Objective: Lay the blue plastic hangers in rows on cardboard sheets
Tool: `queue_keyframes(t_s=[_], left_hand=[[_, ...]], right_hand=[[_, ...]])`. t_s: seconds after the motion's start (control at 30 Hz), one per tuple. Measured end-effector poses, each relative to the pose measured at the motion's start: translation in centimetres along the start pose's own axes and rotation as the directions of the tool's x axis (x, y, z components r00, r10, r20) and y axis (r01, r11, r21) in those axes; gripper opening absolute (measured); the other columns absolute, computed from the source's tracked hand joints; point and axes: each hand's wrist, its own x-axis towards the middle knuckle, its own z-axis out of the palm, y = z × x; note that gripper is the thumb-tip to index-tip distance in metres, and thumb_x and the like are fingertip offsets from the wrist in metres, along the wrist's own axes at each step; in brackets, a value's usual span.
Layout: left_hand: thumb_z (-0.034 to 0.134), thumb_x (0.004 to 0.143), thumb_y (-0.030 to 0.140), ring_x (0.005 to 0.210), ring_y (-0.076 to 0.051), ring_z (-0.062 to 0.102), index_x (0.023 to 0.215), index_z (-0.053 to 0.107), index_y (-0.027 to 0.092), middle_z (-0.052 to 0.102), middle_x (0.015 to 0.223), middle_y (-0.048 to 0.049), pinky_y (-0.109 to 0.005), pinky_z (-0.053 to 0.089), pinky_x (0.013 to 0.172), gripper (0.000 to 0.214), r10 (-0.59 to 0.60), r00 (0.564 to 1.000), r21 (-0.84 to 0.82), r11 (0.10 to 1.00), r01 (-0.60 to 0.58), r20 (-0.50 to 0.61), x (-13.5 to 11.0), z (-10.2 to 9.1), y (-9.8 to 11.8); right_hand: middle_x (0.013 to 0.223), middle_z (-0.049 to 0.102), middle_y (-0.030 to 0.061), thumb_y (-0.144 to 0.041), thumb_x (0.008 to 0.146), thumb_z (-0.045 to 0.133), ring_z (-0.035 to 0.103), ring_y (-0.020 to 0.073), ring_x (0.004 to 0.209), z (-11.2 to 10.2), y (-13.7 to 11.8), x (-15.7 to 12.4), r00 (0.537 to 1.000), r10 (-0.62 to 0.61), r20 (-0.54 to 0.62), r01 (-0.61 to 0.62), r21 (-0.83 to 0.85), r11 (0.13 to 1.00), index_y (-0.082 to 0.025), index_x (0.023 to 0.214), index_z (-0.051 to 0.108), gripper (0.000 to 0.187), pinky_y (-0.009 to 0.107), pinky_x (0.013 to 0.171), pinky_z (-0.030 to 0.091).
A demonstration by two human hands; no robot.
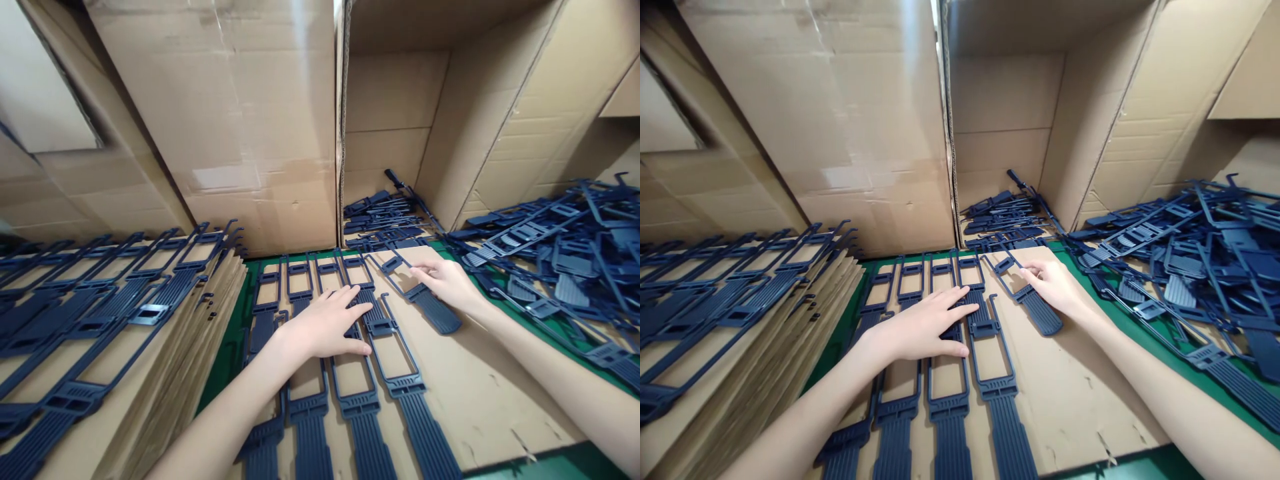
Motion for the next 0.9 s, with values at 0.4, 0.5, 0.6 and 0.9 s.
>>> queue_keyframes(t_s=[0.4, 0.5, 0.6, 0.9], left_hand=[[0.059, 0.081, 0.06, 0.143, -0.032, 0.015, 0.143, 0.039, 0.02, 0.019, 0.155, -0.015, -0.044, 0.017, 0.115, 0.077, -0.009, 1.0, -0.007, 1.0, 0.009, 0.013, 0.0, -0.3, 0.2], [0.059, 0.081, 0.06, 0.143, -0.031, 0.014, 0.143, 0.04, 0.02, 0.018, 0.155, -0.0148, -0.044, 0.017, 0.116, 0.076, -0.011, 1.0, -0.006, 1.0, 0.011, 0.022, 0.0, -0.4, 0.2], [0.057, 0.081, 0.062, 0.143, -0.03, 0.014, 0.143, 0.038, 0.02, 0.017, 0.155, -0.0146, -0.044, 0.017, 0.115, 0.077, -0.005, 1.0, 0.01, 1.0, 0.005, 0.022, 0.0, -0.3, 0.1], [0.059, 0.08, 0.06, 0.143, -0.032, 0.016, 0.143, 0.039, 0.021, 0.019, 0.154, -0.015, -0.047, 0.019, 0.114, 0.077, 0.001, 1.0, 0.002, 1.0, -0.001, 0.003, 0.1, -0.1, 0.0]], right_hand=[[0.06, 0.063, 0.0032, -0.04, 0.082, 0.052, 0.056, 0.0147, 0.041, 0.7, 0.7, -0.8, 0.995, 0.049, 0.09, -0.063, 0.157, 0.986, -0.015, 0.094, 0.062, 0.03, 0.028, 0.042, 0.049], [0.095, 0.068, 0.0109, -0.039, 0.084, 0.051, 0.064, 0.0173, 0.06, 0.7, 0.7, -0.8, 0.993, -0.11, 0.03, 0.108, 0.075, 0.991, -0.016, 0.09, 0.067, 0.029, 0.032, 0.055, 0.054], [0.116, 0.061, 0.0105, -0.037, 0.087, 0.051, 0.063, 0.0233, 0.095, 0.5, 0.2, -1.1, 0.938, -0.347, -0.016, 0.345, -0.062, 0.936, -0.021, 0.09, 0.07, 0.025, 0.038, 0.083, 0.052], [0.113, 0.063, 0.0106, -0.035, 0.089, 0.052, 0.056, 0.0261, 0.108, 1.2, -0.8, -1.9, 0.856, -0.49, 0.167, 0.509, -0.1, 0.855, -0.022, 0.108, 0.066, 0.027, 0.045, 0.096, 0.045]])
